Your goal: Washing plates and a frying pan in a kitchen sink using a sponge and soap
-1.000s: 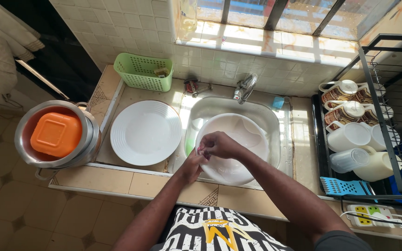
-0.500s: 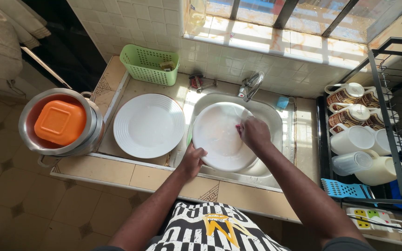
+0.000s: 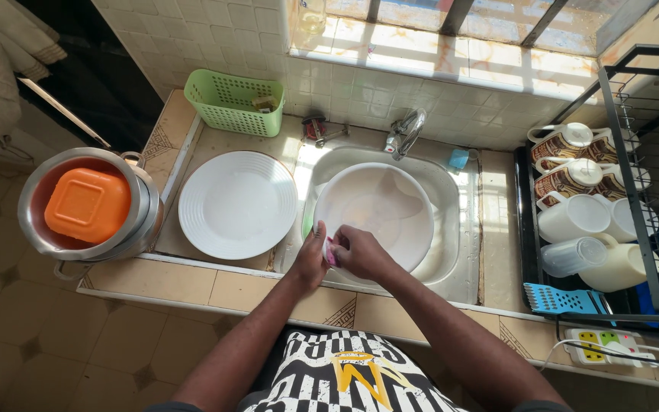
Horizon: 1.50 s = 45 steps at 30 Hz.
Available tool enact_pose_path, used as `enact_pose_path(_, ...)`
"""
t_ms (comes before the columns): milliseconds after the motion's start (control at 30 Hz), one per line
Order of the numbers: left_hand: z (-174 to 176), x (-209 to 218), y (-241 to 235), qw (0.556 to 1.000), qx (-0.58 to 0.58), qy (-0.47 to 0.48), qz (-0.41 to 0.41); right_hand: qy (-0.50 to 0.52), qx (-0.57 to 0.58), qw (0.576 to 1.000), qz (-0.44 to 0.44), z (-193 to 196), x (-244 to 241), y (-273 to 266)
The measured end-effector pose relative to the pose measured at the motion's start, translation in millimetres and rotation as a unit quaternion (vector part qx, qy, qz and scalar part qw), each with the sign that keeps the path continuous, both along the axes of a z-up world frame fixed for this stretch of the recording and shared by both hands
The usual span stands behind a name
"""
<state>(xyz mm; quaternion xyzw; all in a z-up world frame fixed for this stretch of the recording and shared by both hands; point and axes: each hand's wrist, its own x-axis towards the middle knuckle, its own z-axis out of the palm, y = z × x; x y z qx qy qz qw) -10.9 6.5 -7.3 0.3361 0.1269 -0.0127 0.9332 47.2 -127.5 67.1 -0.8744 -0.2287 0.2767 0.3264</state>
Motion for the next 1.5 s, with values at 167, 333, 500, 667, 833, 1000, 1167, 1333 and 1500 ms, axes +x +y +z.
enact_pose_path(167, 1, 5, -1, 0.996, -0.002, -0.04, -0.078, -0.024, 0.082, 0.994, -0.066, 7, 10, 21)
enact_pose_path(333, 41, -2, -7, 0.998, 0.038, 0.01, -0.041, -0.042, 0.135, 0.979, -0.15, 6, 38, 34)
enact_pose_path(500, -61, 15, 1, 0.994, 0.093, 0.031, -0.046, -0.096, 0.258, 0.898, -0.342, -10, 72, 30)
enact_pose_path(667, 19, 11, 1, 0.994, 0.087, 0.023, -0.06, -0.046, 0.207, 0.944, -0.252, 2, 46, 36)
enact_pose_path(833, -4, 12, 5, 0.995, 0.038, 0.034, -0.084, 0.001, 0.129, 0.986, -0.107, 5, 30, 23)
enact_pose_path(1000, 4, 10, 6, 0.996, 0.005, 0.0, -0.088, 0.076, 0.099, 0.992, 0.017, -3, 25, 5)
enact_pose_path(1167, -59, 18, 9, 0.997, -0.028, 0.058, -0.045, 0.095, 0.069, 0.987, 0.112, 9, 25, -17)
enact_pose_path(1333, -73, 25, 14, 0.996, 0.025, 0.087, 0.0, 0.113, -0.023, 0.979, 0.169, 12, 44, -48)
enact_pose_path(1500, -21, 10, 4, 0.991, 0.085, 0.102, -0.023, -0.071, -0.271, 0.947, 0.157, -29, 88, -79)
